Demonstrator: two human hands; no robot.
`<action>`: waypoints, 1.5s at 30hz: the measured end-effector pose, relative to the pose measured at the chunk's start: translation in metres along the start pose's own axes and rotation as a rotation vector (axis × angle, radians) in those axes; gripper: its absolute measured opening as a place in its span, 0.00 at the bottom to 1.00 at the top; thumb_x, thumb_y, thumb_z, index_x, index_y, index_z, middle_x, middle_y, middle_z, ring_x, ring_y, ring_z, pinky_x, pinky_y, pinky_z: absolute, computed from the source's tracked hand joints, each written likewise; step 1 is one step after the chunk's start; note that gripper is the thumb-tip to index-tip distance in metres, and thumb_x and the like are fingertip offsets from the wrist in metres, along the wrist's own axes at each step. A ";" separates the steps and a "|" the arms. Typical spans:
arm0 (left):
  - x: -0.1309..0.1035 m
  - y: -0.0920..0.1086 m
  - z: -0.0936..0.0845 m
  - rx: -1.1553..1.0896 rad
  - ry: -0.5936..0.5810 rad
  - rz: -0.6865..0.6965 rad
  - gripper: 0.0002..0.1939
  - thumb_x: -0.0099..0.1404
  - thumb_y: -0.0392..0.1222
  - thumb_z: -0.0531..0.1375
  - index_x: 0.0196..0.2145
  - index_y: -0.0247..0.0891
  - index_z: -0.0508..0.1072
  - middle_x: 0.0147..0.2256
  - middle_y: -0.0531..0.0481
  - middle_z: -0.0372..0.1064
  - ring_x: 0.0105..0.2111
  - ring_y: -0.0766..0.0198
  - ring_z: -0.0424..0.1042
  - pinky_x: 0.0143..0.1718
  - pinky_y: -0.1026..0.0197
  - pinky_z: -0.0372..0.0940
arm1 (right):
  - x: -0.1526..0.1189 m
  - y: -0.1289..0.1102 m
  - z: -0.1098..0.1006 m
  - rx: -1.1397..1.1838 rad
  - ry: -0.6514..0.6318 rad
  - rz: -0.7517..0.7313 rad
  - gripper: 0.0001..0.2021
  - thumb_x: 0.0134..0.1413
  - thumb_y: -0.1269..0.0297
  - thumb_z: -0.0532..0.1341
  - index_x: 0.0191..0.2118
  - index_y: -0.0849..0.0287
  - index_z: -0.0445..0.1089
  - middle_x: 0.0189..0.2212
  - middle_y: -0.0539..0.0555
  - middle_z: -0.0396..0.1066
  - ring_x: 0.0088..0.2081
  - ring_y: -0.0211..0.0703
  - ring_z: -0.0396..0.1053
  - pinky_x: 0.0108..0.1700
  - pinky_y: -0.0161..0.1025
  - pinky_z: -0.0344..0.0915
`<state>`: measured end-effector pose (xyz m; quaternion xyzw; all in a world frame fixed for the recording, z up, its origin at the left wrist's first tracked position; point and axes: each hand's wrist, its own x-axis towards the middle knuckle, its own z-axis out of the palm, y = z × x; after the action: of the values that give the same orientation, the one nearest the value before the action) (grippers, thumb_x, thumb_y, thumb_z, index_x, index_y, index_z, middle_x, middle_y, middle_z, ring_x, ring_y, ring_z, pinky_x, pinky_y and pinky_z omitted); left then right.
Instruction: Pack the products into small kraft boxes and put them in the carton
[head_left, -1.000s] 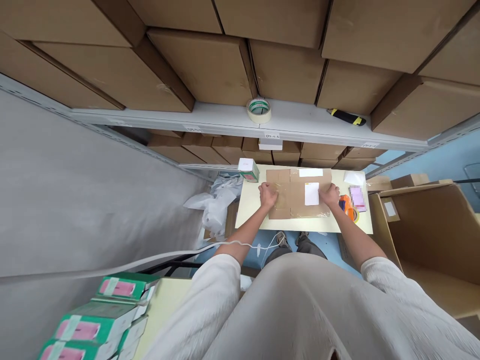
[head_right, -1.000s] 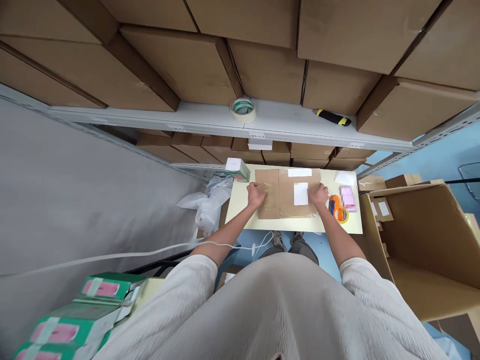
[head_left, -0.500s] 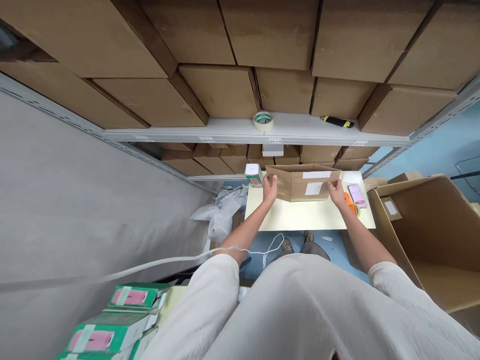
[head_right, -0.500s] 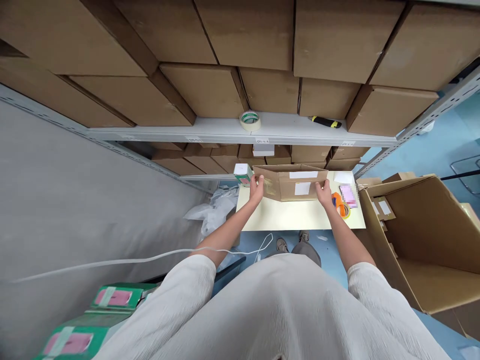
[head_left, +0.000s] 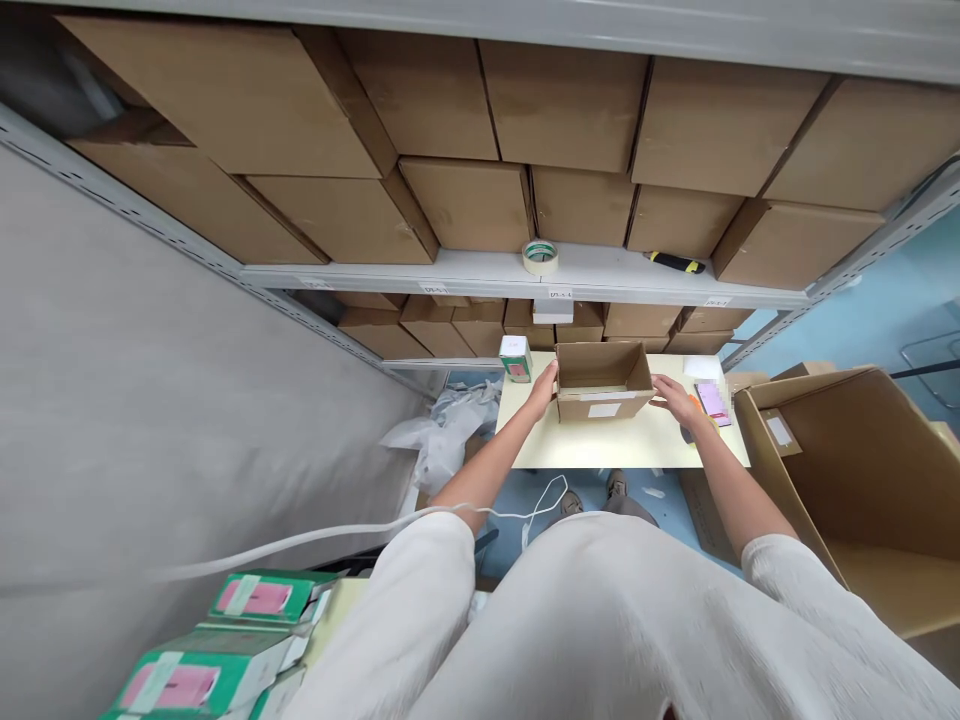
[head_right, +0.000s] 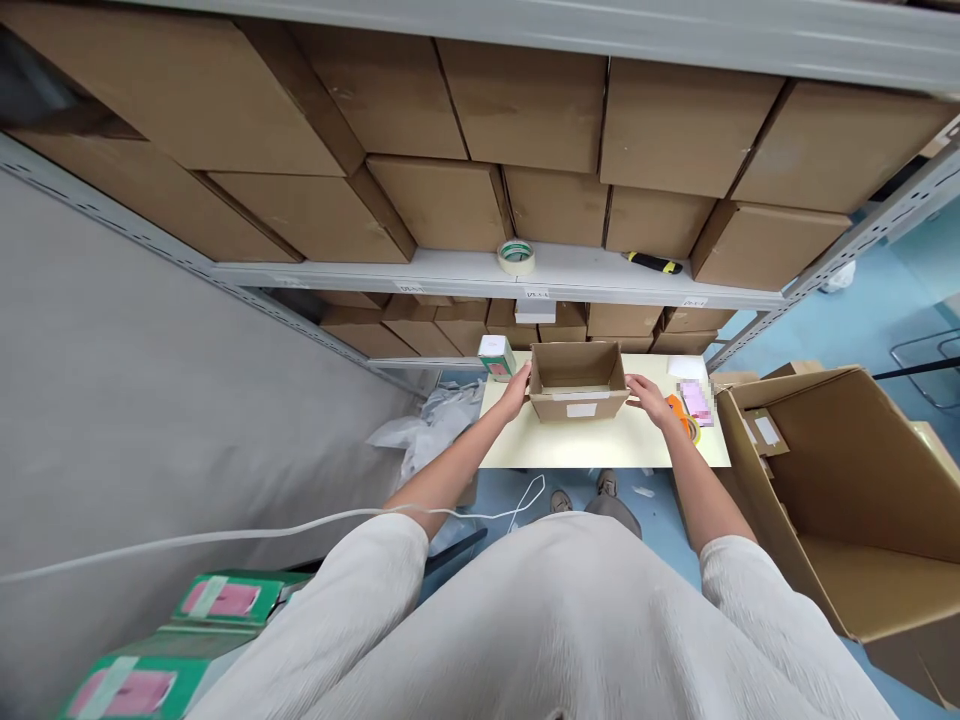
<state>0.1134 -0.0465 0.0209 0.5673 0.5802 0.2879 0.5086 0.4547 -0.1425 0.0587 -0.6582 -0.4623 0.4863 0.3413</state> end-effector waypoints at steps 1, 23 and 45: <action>-0.002 0.001 0.000 -0.043 -0.043 -0.011 0.30 0.80 0.64 0.47 0.71 0.53 0.66 0.63 0.46 0.75 0.64 0.52 0.73 0.56 0.51 0.74 | 0.000 0.001 -0.001 -0.018 -0.003 -0.003 0.29 0.67 0.37 0.59 0.61 0.52 0.73 0.58 0.60 0.76 0.57 0.52 0.75 0.54 0.48 0.78; -0.006 -0.019 -0.037 -0.386 -0.390 0.050 0.36 0.49 0.33 0.69 0.57 0.45 0.77 0.70 0.39 0.63 0.72 0.40 0.59 0.61 0.44 0.68 | 0.029 0.018 -0.012 0.110 -0.004 -0.190 0.27 0.43 0.58 0.72 0.53 0.48 0.75 0.64 0.58 0.71 0.59 0.59 0.73 0.58 0.58 0.74; -0.018 -0.013 -0.012 0.161 -0.153 0.284 0.38 0.76 0.55 0.55 0.78 0.42 0.54 0.77 0.43 0.51 0.75 0.49 0.55 0.76 0.49 0.52 | 0.028 0.014 0.019 -0.074 -0.044 -0.178 0.31 0.56 0.33 0.67 0.55 0.48 0.63 0.61 0.59 0.68 0.51 0.52 0.71 0.54 0.55 0.74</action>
<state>0.0949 -0.0627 0.0178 0.7026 0.4749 0.2653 0.4587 0.4436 -0.1208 0.0310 -0.6160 -0.5440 0.4509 0.3483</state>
